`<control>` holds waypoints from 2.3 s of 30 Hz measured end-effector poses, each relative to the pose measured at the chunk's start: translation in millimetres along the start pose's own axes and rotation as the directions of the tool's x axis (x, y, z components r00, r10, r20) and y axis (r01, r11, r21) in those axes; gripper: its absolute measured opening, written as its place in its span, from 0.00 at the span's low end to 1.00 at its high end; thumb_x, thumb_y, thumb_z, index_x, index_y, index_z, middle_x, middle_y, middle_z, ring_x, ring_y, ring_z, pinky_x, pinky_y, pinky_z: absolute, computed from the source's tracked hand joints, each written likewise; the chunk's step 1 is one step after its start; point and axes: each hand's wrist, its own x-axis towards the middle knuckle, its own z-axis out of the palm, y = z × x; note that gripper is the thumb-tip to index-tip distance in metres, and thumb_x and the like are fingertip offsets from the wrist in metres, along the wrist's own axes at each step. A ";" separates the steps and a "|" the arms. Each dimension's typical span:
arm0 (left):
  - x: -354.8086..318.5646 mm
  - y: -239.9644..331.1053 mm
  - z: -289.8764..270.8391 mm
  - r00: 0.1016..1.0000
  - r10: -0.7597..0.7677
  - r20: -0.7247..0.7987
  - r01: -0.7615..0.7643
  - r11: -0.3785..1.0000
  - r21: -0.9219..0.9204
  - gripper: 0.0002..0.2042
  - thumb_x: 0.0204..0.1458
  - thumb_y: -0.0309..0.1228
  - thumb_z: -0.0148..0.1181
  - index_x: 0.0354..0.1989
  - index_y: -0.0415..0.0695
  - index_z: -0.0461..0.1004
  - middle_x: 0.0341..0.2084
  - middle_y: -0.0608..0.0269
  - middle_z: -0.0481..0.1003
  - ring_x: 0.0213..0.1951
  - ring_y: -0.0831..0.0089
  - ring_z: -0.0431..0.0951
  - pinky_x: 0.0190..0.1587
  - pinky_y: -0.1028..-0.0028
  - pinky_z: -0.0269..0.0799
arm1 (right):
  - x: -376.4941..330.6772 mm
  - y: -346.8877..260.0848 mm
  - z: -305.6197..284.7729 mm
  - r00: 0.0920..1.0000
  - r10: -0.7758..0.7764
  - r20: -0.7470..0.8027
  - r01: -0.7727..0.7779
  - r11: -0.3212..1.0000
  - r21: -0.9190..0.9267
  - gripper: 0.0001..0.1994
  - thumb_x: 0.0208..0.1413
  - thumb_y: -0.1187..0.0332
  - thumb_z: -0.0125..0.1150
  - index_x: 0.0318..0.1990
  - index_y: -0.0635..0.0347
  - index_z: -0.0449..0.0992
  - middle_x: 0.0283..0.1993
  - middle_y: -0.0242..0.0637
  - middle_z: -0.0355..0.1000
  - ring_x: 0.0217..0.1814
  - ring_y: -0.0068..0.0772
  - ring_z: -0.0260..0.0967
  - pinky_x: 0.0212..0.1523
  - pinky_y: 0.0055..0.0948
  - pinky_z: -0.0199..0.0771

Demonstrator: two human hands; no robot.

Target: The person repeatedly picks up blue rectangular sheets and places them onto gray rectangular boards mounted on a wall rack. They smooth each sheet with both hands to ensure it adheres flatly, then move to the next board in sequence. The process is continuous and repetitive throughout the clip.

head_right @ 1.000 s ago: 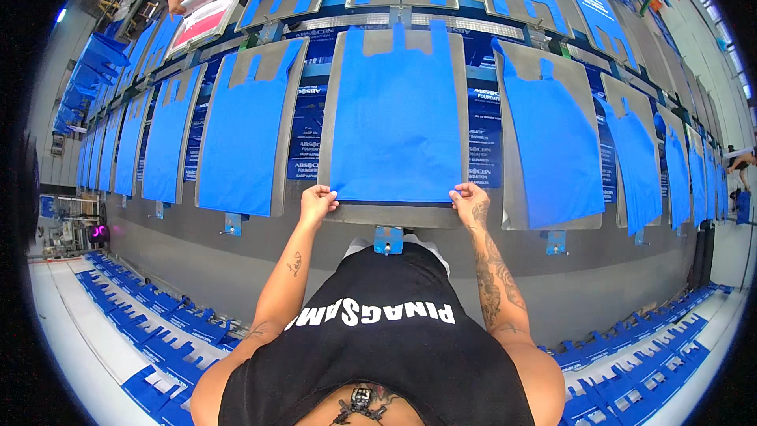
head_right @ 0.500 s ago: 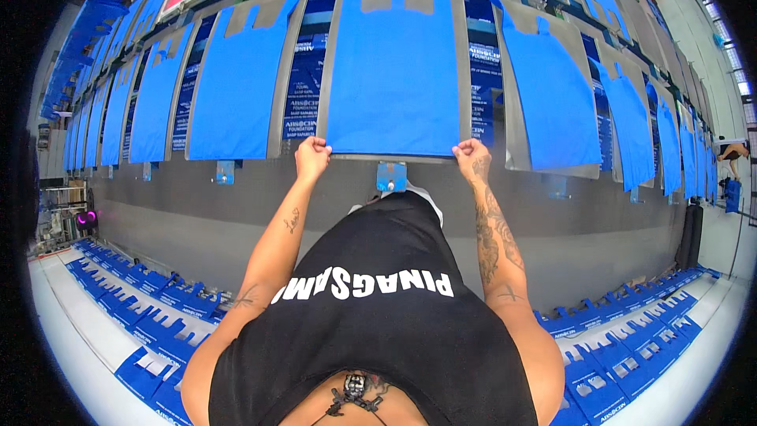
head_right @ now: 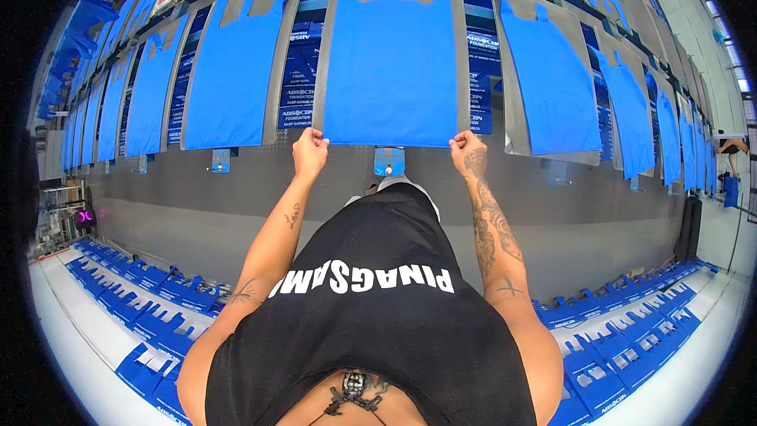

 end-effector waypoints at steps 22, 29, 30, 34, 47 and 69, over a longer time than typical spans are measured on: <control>68.4 137.5 65.8 0.921 0.351 0.170 -0.385 0.746 0.544 0.39 0.55 0.55 0.57 0.70 0.45 0.59 0.73 0.50 0.51 0.75 0.52 0.45 0.68 0.30 0.29 | 86.7 -66.3 22.2 0.804 -0.484 0.346 0.586 0.743 -0.324 0.47 0.54 0.35 0.57 0.75 0.53 0.52 0.78 0.57 0.39 0.81 0.61 0.31 0.75 0.63 0.28; 144.4 226.2 170.4 0.922 0.366 0.125 -0.367 0.725 0.583 0.41 0.55 0.60 0.53 0.74 0.53 0.52 0.75 0.52 0.45 0.76 0.51 0.41 0.70 0.35 0.32 | 209.0 5.4 -98.7 0.897 -0.442 -0.004 0.407 0.831 -0.380 0.41 0.58 0.48 0.62 0.73 0.59 0.54 0.78 0.58 0.41 0.80 0.62 0.34 0.75 0.63 0.31; 145.7 224.9 174.8 0.922 0.370 0.112 -0.365 0.736 0.570 0.42 0.55 0.61 0.53 0.74 0.53 0.53 0.75 0.52 0.45 0.76 0.51 0.41 0.70 0.34 0.32 | 228.9 28.1 -122.7 0.900 -0.427 -0.090 0.348 0.827 -0.442 0.39 0.58 0.49 0.61 0.72 0.58 0.56 0.77 0.58 0.43 0.80 0.62 0.36 0.75 0.62 0.34; 148.2 232.1 171.6 0.925 0.342 0.164 -0.367 0.697 0.616 0.42 0.55 0.61 0.53 0.75 0.52 0.52 0.76 0.52 0.43 0.76 0.51 0.39 0.70 0.33 0.32 | 276.3 155.7 -223.4 0.820 -0.314 -0.480 0.031 0.860 -0.509 0.31 0.62 0.51 0.59 0.68 0.56 0.63 0.72 0.59 0.54 0.74 0.62 0.49 0.71 0.58 0.49; 79.9 270.0 200.0 0.875 0.470 0.117 -0.433 0.649 0.626 0.38 0.58 0.52 0.56 0.73 0.49 0.53 0.75 0.52 0.47 0.74 0.51 0.46 0.69 0.35 0.37 | 191.8 317.7 -332.0 0.941 0.175 -0.288 -0.234 0.955 -0.184 0.24 0.52 0.60 0.71 0.54 0.65 0.77 0.44 0.45 0.80 0.45 0.37 0.79 0.48 0.34 0.76; -168.9 340.0 341.6 0.608 0.779 0.154 -0.781 0.622 -0.060 0.04 0.55 0.27 0.61 0.34 0.40 0.76 0.48 0.53 0.75 0.34 0.58 0.81 0.38 0.61 0.77 | 218.2 272.5 -414.1 0.987 -0.026 0.159 -0.091 0.722 0.686 0.15 0.58 0.73 0.65 0.52 0.66 0.78 0.41 0.38 0.80 0.40 0.25 0.78 0.40 0.22 0.78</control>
